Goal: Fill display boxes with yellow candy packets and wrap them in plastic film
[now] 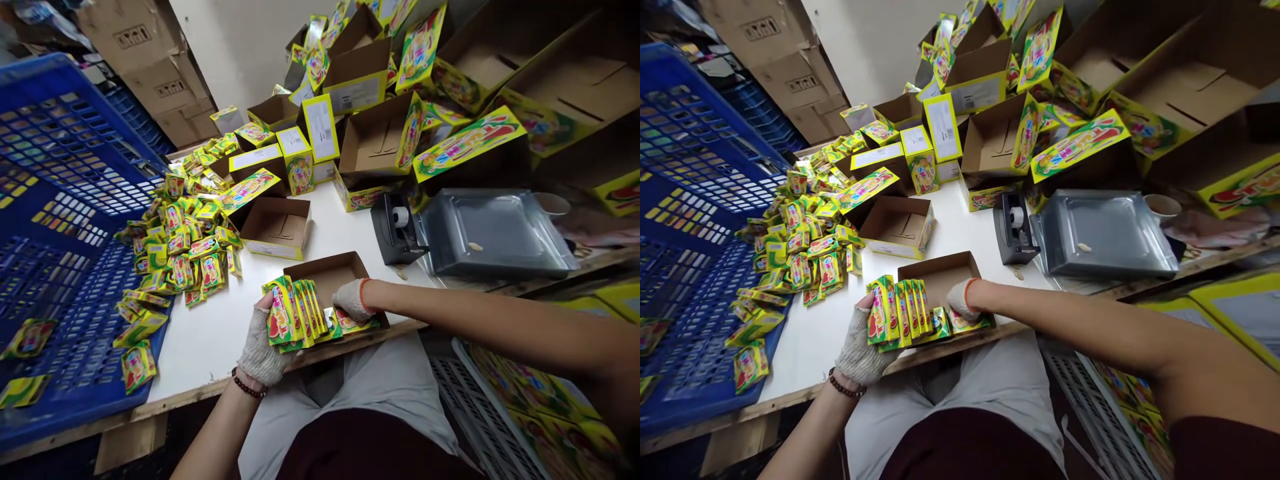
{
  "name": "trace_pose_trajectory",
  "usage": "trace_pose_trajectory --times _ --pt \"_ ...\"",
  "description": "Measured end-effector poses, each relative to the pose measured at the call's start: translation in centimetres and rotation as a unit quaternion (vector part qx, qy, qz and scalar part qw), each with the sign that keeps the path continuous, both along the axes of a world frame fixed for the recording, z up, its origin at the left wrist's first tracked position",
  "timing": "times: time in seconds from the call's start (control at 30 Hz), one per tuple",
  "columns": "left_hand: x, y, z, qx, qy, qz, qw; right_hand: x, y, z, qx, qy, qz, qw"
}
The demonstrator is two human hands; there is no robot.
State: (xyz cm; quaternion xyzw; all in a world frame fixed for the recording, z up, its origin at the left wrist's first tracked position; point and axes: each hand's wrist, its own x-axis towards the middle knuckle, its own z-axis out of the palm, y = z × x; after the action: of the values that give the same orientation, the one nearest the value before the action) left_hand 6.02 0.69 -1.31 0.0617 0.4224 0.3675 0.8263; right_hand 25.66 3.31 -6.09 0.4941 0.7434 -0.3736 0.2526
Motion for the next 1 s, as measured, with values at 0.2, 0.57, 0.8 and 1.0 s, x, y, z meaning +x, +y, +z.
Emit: trace_pose_trajectory --times 0.2,0.57,0.8,1.0 --pt "-0.1 -0.5 0.3 0.043 0.029 -0.029 0.998 -0.3 -0.7 -0.8 0.018 0.046 -0.073 0.996" --pt "3.3 6.6 6.9 0.456 0.462 -0.309 0.695 4.7 2.1 9.2 0.174 0.493 -0.139 0.841" --pt "5.6 10.8 3.0 0.383 0.415 -0.504 0.654 2.6 1.6 1.7 -0.091 0.547 -0.326 0.766" --pt "4.6 9.6 1.9 0.495 0.556 -0.476 0.467 0.0 -0.1 -2.3 -0.245 0.486 -0.418 0.727"
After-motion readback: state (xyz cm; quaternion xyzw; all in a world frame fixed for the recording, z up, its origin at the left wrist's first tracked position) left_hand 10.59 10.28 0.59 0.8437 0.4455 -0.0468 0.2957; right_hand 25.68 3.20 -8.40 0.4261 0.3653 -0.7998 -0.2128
